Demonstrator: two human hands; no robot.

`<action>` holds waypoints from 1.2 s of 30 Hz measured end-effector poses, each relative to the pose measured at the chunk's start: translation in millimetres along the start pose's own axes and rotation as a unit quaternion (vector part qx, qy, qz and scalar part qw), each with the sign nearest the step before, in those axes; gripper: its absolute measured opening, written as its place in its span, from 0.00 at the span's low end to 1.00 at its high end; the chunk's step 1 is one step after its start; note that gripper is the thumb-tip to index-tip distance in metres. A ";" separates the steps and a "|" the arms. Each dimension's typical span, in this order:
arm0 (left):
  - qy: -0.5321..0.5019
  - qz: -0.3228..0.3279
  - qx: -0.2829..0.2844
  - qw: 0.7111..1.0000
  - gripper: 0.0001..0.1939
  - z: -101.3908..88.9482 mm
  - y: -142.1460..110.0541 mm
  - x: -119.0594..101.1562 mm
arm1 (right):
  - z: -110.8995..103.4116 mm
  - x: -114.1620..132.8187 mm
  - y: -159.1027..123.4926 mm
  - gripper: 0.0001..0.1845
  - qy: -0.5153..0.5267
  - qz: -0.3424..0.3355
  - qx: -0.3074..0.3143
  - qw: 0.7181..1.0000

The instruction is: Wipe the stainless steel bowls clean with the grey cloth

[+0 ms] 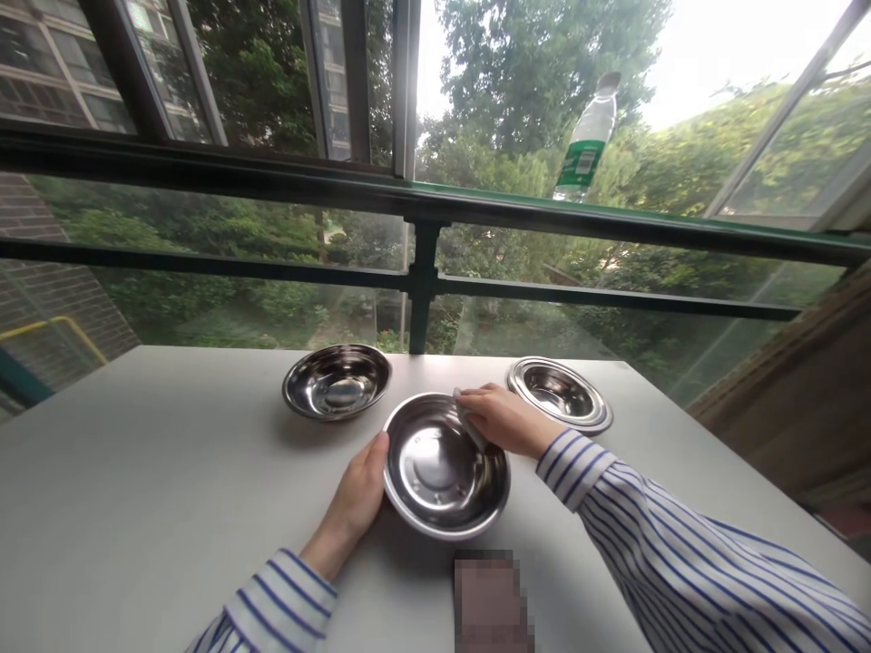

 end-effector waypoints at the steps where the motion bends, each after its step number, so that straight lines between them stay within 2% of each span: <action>1: 0.000 0.000 -0.004 1.000 0.25 0.1 0.4 1.7 | -2.2 -3.4 -9.2 0.11 0.002 0.012 -0.003 1.000; 7: 0.005 -0.010 -0.032 0.999 0.25 -1.7 1.7 7.1 | -3.0 1.2 -60.7 0.12 0.028 0.041 -0.005 0.999; 11: 0.009 -0.006 -0.039 0.999 0.27 -2.9 1.3 5.1 | 3.3 20.3 -84.5 0.12 0.050 0.026 -0.008 0.998; 14: 0.014 -0.013 -0.054 0.998 0.26 -4.3 1.5 7.2 | 9.7 41.6 -93.2 0.13 0.017 -0.001 -0.009 1.000; 18: 0.017 -0.021 -0.074 0.997 0.25 -4.4 2.4 11.0 | 18.8 73.6 -90.5 0.16 -0.006 -0.062 -0.001 0.998; 22: 0.018 -0.022 -0.080 0.996 0.24 -2.7 3.2 12.3 | 30.6 98.4 -72.5 0.15 -0.004 -0.092 0.017 0.996; 25: 0.019 -0.029 -0.088 0.995 0.24 -2.8 3.4 14.7 | 36.9 110.7 -58.0 0.14 0.009 -0.107 0.008 0.994; 29: 0.011 -0.036 -0.090 0.995 0.25 -2.1 3.8 19.0 | 37.1 111.0 -58.1 0.14 0.011 -0.117 0.019 0.993; 32: -0.007 -0.037 -0.086 0.996 0.25 -0.1 4.3 20.8 | 32.2 99.1 -67.8 0.14 -0.004 -0.097 0.038 0.995; 36: -0.043 -0.039 -0.077 0.995 0.25 2.5 3.7 20.2 | 32.3 93.4 -67.1 0.14 0.014 -0.078 0.026 0.996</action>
Point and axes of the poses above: each hand's wrist, its own y-axis towards the middle knuckle, its own z-axis out of the palm, x = y × z, the point moved 6 cm from there along y, towards the middle knuckle, and after that the axes turned 12 degrees about y, right-handed, at the moved point
